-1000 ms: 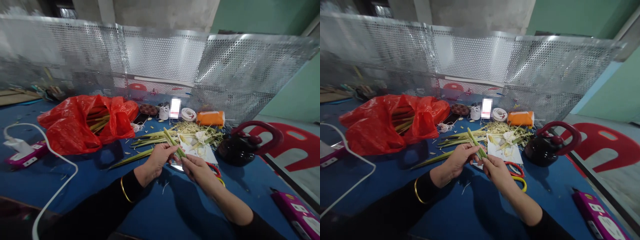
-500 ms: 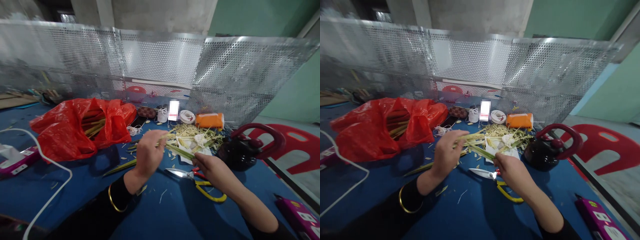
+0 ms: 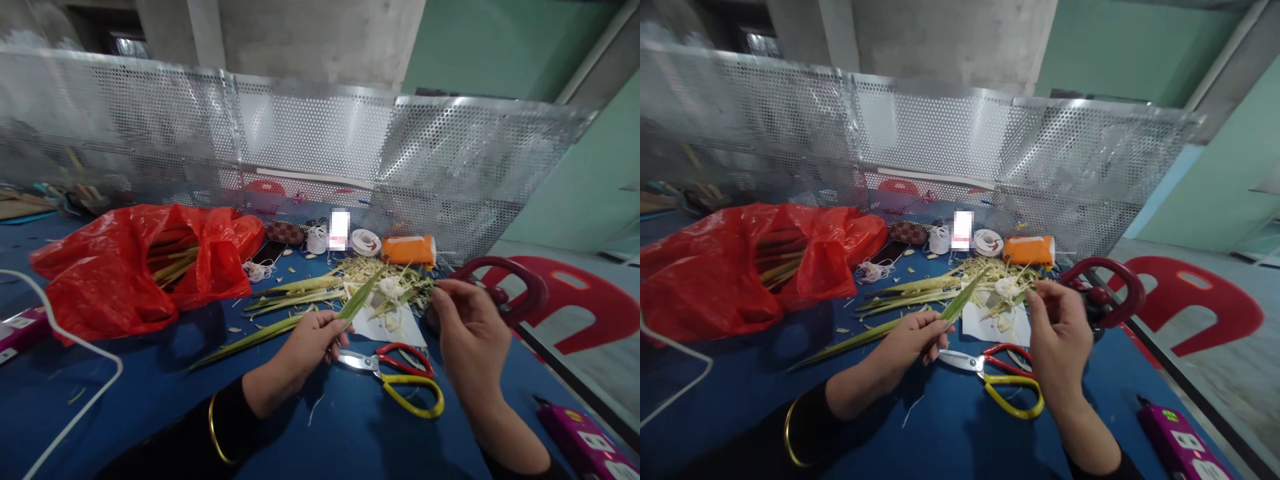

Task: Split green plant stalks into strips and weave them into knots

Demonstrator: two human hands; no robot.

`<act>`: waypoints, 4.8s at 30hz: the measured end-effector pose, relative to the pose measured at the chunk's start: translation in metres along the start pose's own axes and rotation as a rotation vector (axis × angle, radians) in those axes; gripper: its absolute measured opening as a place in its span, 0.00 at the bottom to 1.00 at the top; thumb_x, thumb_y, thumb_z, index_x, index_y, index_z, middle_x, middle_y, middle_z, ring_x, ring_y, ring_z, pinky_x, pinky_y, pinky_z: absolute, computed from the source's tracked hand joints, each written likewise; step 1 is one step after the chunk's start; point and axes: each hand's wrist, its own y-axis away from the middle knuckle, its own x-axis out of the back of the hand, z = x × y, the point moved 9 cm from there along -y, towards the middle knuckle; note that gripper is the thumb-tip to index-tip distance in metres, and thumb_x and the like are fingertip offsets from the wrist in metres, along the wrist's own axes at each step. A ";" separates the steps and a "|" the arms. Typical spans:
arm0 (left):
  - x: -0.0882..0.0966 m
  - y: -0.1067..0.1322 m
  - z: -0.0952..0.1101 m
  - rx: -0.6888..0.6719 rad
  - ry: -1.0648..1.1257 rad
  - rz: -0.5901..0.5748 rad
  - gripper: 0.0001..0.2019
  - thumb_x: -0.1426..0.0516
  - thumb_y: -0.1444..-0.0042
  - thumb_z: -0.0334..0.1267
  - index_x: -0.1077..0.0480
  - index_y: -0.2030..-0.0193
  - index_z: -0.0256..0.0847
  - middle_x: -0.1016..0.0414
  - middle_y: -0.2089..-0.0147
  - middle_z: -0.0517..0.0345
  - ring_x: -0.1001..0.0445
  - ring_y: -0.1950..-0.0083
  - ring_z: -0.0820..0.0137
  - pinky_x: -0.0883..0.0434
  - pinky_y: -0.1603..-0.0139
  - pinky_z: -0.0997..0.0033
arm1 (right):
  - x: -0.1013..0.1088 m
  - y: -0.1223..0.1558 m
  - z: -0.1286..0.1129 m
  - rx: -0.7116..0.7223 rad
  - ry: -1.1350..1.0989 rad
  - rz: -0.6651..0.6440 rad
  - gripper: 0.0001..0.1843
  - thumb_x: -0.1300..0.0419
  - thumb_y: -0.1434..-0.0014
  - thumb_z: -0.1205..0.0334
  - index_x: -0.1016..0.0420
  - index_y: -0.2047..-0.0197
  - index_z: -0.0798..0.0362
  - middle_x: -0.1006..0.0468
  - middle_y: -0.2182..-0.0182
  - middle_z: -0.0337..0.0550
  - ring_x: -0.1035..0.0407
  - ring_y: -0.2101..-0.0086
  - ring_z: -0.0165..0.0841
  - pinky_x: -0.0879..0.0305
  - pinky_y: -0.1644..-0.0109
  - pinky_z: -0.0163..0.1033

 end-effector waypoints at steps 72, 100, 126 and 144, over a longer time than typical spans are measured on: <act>-0.042 0.010 -0.046 0.405 0.734 -0.178 0.27 0.60 0.32 0.50 0.29 0.65 0.31 0.24 0.71 0.51 0.26 0.75 0.71 0.28 0.70 0.69 | -0.074 0.060 0.004 -0.427 -0.406 -0.603 0.12 0.32 0.49 0.53 0.25 0.70 0.53 0.26 0.78 0.38 0.32 0.76 0.32 0.37 0.73 0.35; -0.034 0.015 0.013 -0.206 -0.531 -0.288 0.17 0.55 0.37 0.47 0.40 0.73 0.41 0.43 0.77 0.64 0.43 0.72 0.71 0.46 0.71 0.73 | -0.082 0.057 0.028 -0.771 -0.739 -0.616 0.13 0.28 0.56 0.58 0.23 0.71 0.57 0.38 0.89 0.29 0.48 0.85 0.21 0.53 0.81 0.29; -0.024 0.012 0.005 0.002 -0.163 -0.248 0.18 0.49 0.40 0.52 0.35 0.71 0.38 0.49 0.81 0.70 0.54 0.81 0.79 0.54 0.79 0.75 | -0.092 0.074 0.008 -0.596 -0.719 -0.673 0.09 0.31 0.49 0.59 0.24 0.71 0.55 0.28 0.81 0.34 0.38 0.81 0.23 0.42 0.77 0.29; -0.013 0.017 0.006 0.126 -0.135 -0.297 0.15 0.42 0.46 0.49 0.35 0.70 0.38 0.35 0.77 0.66 0.40 0.82 0.80 0.39 0.81 0.79 | -0.096 0.085 -0.003 -0.603 -0.677 -0.799 0.10 0.29 0.53 0.57 0.23 0.73 0.53 0.26 0.83 0.35 0.32 0.80 0.27 0.34 0.73 0.33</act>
